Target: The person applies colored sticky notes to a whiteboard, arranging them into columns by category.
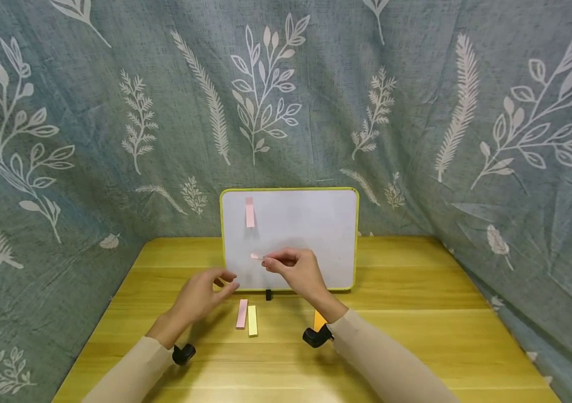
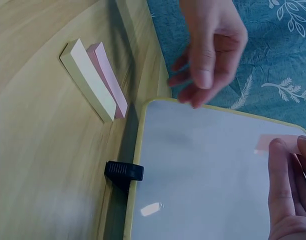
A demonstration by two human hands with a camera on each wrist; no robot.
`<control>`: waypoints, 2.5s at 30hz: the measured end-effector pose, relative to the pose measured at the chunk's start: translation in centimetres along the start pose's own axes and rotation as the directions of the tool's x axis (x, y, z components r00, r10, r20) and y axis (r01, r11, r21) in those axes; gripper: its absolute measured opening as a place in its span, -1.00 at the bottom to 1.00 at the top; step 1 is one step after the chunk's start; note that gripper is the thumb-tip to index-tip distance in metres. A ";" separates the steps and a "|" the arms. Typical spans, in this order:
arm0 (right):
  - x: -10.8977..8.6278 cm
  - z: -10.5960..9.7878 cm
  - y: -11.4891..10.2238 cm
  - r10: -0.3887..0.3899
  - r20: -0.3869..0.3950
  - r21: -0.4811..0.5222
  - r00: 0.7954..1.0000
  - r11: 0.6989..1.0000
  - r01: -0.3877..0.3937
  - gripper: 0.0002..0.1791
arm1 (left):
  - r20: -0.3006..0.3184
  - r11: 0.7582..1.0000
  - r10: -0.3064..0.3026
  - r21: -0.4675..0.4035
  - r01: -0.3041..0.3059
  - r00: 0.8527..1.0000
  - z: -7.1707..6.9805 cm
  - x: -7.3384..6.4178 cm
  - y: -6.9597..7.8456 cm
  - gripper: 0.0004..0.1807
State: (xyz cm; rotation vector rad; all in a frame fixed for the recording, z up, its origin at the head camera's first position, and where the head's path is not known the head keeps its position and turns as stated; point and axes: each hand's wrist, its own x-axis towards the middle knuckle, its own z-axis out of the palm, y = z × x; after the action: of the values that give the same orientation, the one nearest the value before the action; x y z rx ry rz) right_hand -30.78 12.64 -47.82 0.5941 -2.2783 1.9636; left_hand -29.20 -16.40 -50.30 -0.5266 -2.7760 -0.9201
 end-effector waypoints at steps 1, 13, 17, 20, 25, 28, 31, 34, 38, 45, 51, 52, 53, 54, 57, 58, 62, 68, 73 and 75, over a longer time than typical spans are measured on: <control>0.0 0.0 0.0 -0.005 -0.006 -0.004 1.000 1.000 0.005 -0.81 | -0.029 1.000 0.007 0.000 -0.007 1.000 -0.2 0.1 0.0 -0.71; 0.1 1.5 0.0 -0.092 -0.135 -0.039 0.987 0.995 0.087 -0.82 | -0.332 0.997 0.056 -0.036 -0.072 0.942 -1.5 2.5 1.0 -0.66; 0.3 2.3 0.3 -0.142 -0.177 -0.040 0.974 0.990 0.137 -0.83 | -0.392 0.997 0.041 -0.040 -0.062 0.919 -1.6 3.1 1.4 -0.57; 0.5 2.8 0.4 -0.176 -0.201 -0.050 0.964 0.984 0.169 -0.86 | -0.410 0.997 0.029 -0.049 -0.054 0.912 -1.5 3.5 1.7 -0.48; 0.8 3.6 0.4 -0.243 -0.215 -0.082 0.946 0.970 0.231 -0.84 | -0.428 0.996 0.012 -0.071 -0.047 0.904 -1.5 4.4 2.0 -0.34; 1.1 4.0 0.3 -0.286 -0.218 -0.112 0.933 0.957 0.268 -0.84 | -0.425 0.995 -0.007 -0.093 -0.036 0.905 -1.7 5.0 2.2 -0.28; 1.4 4.3 0.4 -0.315 -0.228 -0.137 0.922 0.947 0.290 -0.86 | -0.403 0.992 -0.030 -0.124 -0.022 0.915 -1.8 5.6 2.5 -0.23; 1.7 4.5 0.6 -0.338 -0.238 -0.166 0.911 0.938 0.305 -0.86 | -0.388 0.990 -0.044 -0.140 -0.012 0.921 -1.8 6.1 2.6 -0.17; 2.0 4.8 0.8 -0.364 -0.239 -0.207 0.900 0.925 0.319 -0.86 | -0.394 0.990 -0.048 -0.139 -0.008 0.918 -1.7 6.6 2.8 -0.11; 2.5 5.0 1.1 -0.411 -0.239 -0.242 0.880 0.903 0.356 -0.88 | -0.418 0.991 -0.034 -0.133 -0.024 0.908 -1.6 7.2 2.9 -0.06; 2.8 5.2 1.5 -0.452 -0.245 -0.268 0.857 0.882 0.388 -0.89 | -0.403 0.991 -0.043 -0.132 -0.011 0.914 -1.6 7.7 3.0 0.02; 2.8 5.3 1.5 -0.456 -0.248 -0.273 0.855 0.879 0.391 -0.90 | -0.401 0.991 -0.046 -0.132 -0.008 0.915 -1.6 7.7 3.0 0.03; 2.9 5.3 1.5 -0.460 -0.248 -0.280 0.853 0.877 0.391 -0.90 | -0.399 0.991 -0.047 -0.132 -0.007 0.916 -1.6 7.7 3.1 0.04; 2.9 5.4 1.5 -0.464 -0.248 -0.285 0.850 0.874 0.394 -0.89 | -0.398 0.991 -0.048 -0.132 -0.006 0.916 -1.6 7.7 3.1 0.04; 2.9 5.5 1.5 -0.465 -0.246 -0.297 0.850 0.871 0.391 -0.88 | -0.396 0.991 -0.047 -0.131 -0.006 0.917 -1.5 7.8 3.2 0.05; 2.9 5.5 1.4 -0.463 -0.245 -0.300 0.852 0.872 0.388 -0.88 | -0.395 0.992 -0.046 -0.129 -0.006 0.917 -1.4 7.9 3.1 0.05; 2.9 5.5 1.3 -0.454 -0.237 -0.316 0.859 0.872 0.374 -0.86 | -0.396 0.992 -0.047 -0.123 -0.002 0.917 -1.3 8.0 3.1 0.07; 3.0 5.5 1.4 -0.443 -0.228 -0.339 0.867 0.871 0.356 -0.88 | -0.400 0.992 -0.056 -0.123 0.007 0.915 -1.3 8.2 3.2 0.10; 3.1 5.6 1.7 -0.446 -0.225 -0.349 0.867 0.867 0.355 -0.90 | -0.401 0.994 -0.059 -0.111 0.016 0.914 -1.1 8.4 3.2 0.14; 3.1 5.6 1.8 -0.436 -0.225 -0.343 0.871 0.872 0.348 -0.90 | -0.401 0.994 -0.063 -0.106 0.022 0.914 -1.0 8.4 3.2 0.16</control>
State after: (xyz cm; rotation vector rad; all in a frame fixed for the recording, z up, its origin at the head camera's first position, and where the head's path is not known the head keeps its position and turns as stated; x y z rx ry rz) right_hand -33.19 6.67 -49.57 0.6252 -2.0082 1.3845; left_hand -35.71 -12.29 -45.54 -0.2520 -2.3854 -1.0452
